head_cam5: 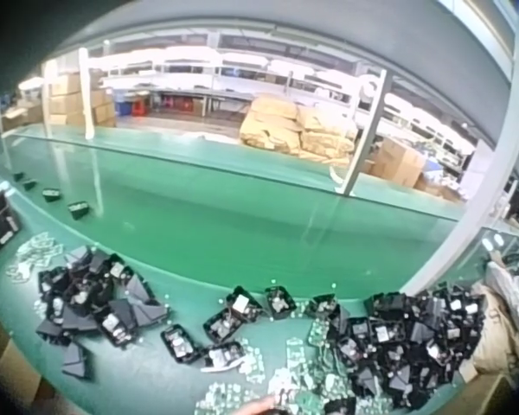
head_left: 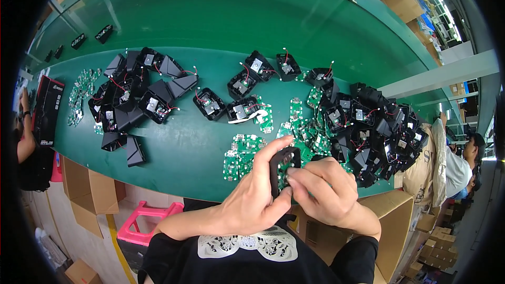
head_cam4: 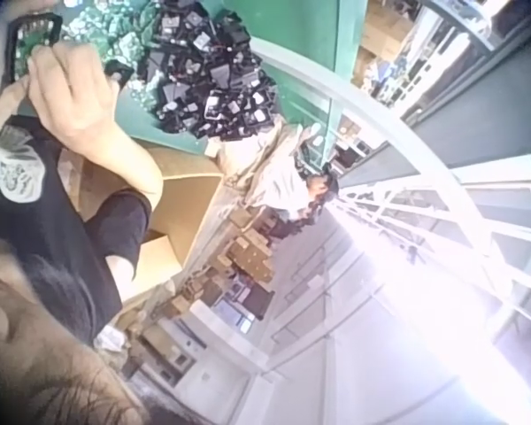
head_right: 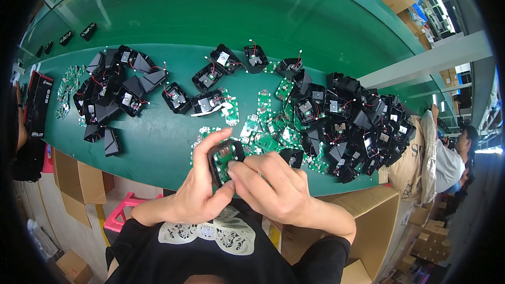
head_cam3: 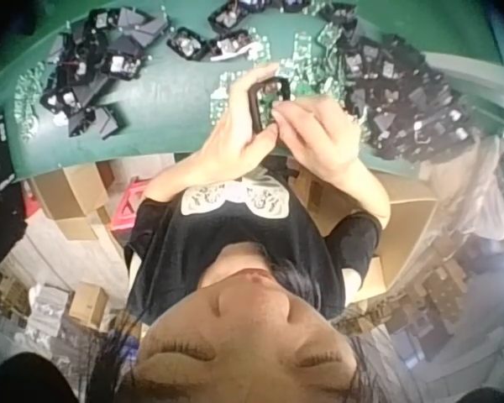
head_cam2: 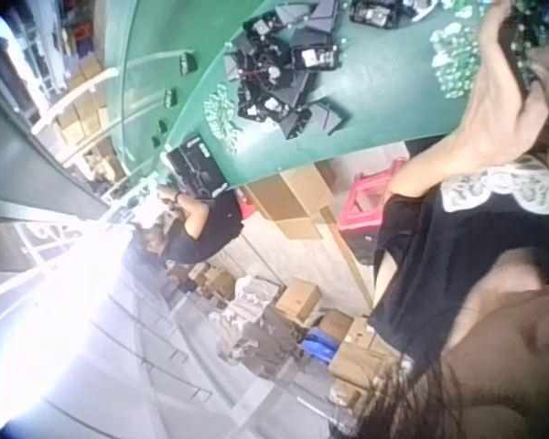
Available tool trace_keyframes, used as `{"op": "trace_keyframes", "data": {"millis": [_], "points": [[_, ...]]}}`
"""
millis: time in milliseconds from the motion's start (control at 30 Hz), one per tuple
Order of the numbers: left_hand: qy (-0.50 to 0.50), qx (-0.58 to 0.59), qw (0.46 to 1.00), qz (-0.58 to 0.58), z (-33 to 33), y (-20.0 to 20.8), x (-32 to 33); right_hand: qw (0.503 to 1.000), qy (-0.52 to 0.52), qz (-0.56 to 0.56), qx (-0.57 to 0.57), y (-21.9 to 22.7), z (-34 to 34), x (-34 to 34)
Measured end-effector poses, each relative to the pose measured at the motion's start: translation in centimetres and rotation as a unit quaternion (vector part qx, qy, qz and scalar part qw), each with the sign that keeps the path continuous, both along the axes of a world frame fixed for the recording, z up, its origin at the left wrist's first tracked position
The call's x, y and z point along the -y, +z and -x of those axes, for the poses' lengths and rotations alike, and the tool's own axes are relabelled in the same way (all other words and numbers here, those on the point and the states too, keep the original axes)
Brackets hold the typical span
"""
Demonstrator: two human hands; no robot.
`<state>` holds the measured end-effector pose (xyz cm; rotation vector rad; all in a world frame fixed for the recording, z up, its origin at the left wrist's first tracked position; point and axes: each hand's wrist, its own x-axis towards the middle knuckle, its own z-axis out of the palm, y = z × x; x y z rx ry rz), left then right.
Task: The person assembles circuit boards into plastic housings by hand, taking them from a cardboard box and fitting them together.
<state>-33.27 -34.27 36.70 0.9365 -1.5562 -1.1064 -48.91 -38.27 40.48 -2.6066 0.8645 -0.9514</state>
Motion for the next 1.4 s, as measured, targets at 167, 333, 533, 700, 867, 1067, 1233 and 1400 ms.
{"op": "trace_keyframes", "data": {"millis": [167, 333, 533, 700, 867, 1067, 1233, 1400], "points": [[0.014, -0.005, 1.000, 0.006, 0.4, -0.3, -0.2, 0.999, -0.005, 0.000, -0.051, 0.8, -0.1, -0.2], [0.088, 0.072, 0.985, 0.129, 0.5, -0.2, 0.2, 0.980, -0.075, -0.165, 0.078, 1.0, -0.4, -0.9], [0.115, 0.086, 0.977, 0.157, 0.4, -0.1, 0.3, 0.993, -0.061, -0.055, 0.084, 0.7, -0.9, -0.8], [0.138, 0.070, 0.975, 0.161, 0.5, 0.0, 0.1, 0.971, -0.059, -0.204, 0.110, 1.0, -0.8, -0.3], [0.140, 0.064, 0.975, 0.160, 0.5, -0.4, 0.0, 0.927, -0.076, -0.337, 0.144, 0.9, -1.1, -0.5], [0.153, 0.080, 0.975, 0.142, 0.6, -0.8, -0.2, 0.999, -0.043, -0.010, -0.005, 0.4, -1.4, -0.8], [0.113, 0.081, 0.974, 0.177, 0.0, -1.3, 0.3, 0.877, -0.072, -0.453, 0.146, 1.4, -1.3, 0.1], [0.050, 0.072, 0.986, 0.139, -1.3, -0.8, 1.0, 0.816, -0.033, -0.531, 0.225, -0.1, -1.4, 1.8]]}}
